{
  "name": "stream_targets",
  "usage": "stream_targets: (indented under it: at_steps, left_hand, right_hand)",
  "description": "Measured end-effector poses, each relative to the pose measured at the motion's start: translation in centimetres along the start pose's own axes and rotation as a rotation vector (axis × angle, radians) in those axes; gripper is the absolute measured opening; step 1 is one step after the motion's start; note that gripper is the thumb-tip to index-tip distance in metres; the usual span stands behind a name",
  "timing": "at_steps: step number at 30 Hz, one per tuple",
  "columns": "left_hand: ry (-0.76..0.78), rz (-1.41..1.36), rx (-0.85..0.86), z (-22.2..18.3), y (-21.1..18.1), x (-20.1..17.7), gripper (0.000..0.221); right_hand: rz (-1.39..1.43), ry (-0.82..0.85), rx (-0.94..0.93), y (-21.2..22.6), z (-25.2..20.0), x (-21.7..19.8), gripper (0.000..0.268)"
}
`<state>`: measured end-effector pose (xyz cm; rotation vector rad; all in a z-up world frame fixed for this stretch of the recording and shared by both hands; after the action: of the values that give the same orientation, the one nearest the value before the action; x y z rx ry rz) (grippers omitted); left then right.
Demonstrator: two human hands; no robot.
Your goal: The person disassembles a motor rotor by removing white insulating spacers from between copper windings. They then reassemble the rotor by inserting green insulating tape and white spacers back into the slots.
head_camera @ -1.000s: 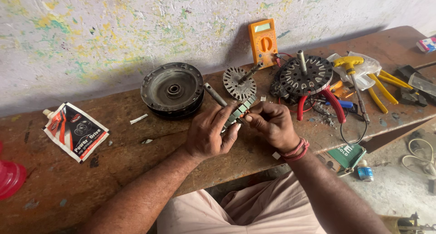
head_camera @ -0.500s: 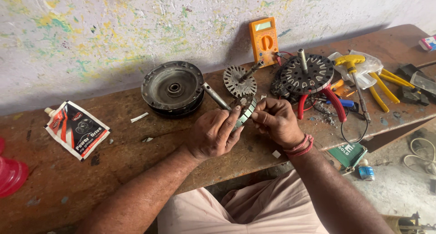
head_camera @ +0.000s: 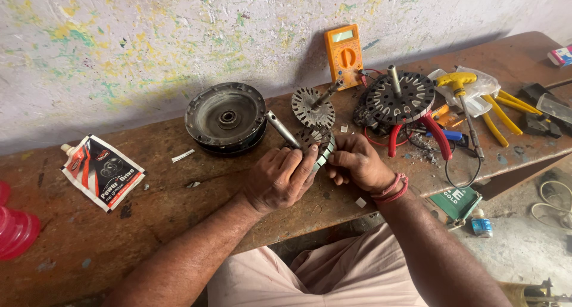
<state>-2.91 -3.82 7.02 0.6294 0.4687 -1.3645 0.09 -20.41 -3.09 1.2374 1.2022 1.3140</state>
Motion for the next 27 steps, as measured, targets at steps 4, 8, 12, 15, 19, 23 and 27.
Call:
stream_targets:
  at_steps: [4, 8, 12, 15, 19, 23, 27]
  left_hand:
    - [-0.015, 0.003, -0.039, 0.1, 0.3, -0.3, 0.044]
    - [0.017, 0.001, -0.056, 0.2, 0.5, 0.2, 0.044]
    - [-0.017, -0.024, -0.085, -0.2, 0.6, 0.5, 0.043]
    - [-0.09, -0.043, -0.122, -0.4, 1.3, 0.2, 0.044]
    - [-0.186, -0.048, -0.253, -1.2, 3.9, -0.6, 0.044]
    - [-0.211, -0.033, -0.24, -2.1, 3.9, -1.1, 0.043]
    - [-0.171, -0.093, -0.162, -1.3, 3.1, 0.1, 0.047]
  right_hand:
    - [0.006, 0.073, 0.059, -0.4, 0.1, 0.5, 0.018]
    - [0.023, 0.067, 0.11, -1.0, -0.3, 0.0, 0.021]
    - [0.125, 0.121, 0.136, -2.0, -0.3, 0.0, 0.022]
    - [0.179, 0.229, 0.033, -1.5, -0.6, 0.5, 0.025]
    - [0.288, 0.287, -0.284, 1.5, -1.9, 0.6, 0.028]
    - [0.032, -0.174, -0.421, 3.7, -2.6, -2.1, 0.031]
    - [-0.617, -0.242, -0.695, 8.3, -4.0, 2.2, 0.089]
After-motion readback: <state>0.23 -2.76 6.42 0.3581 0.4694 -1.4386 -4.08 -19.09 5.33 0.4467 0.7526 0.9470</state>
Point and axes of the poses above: each hand's wrist, its own z-axis towards the middle knuckle, its own x-axis out of the palm, y = z × x, the point moved 10 cm from there along z, towards the middle knuckle, and after that the axes turned 5 degrees about -z, right-handed, at the moved point
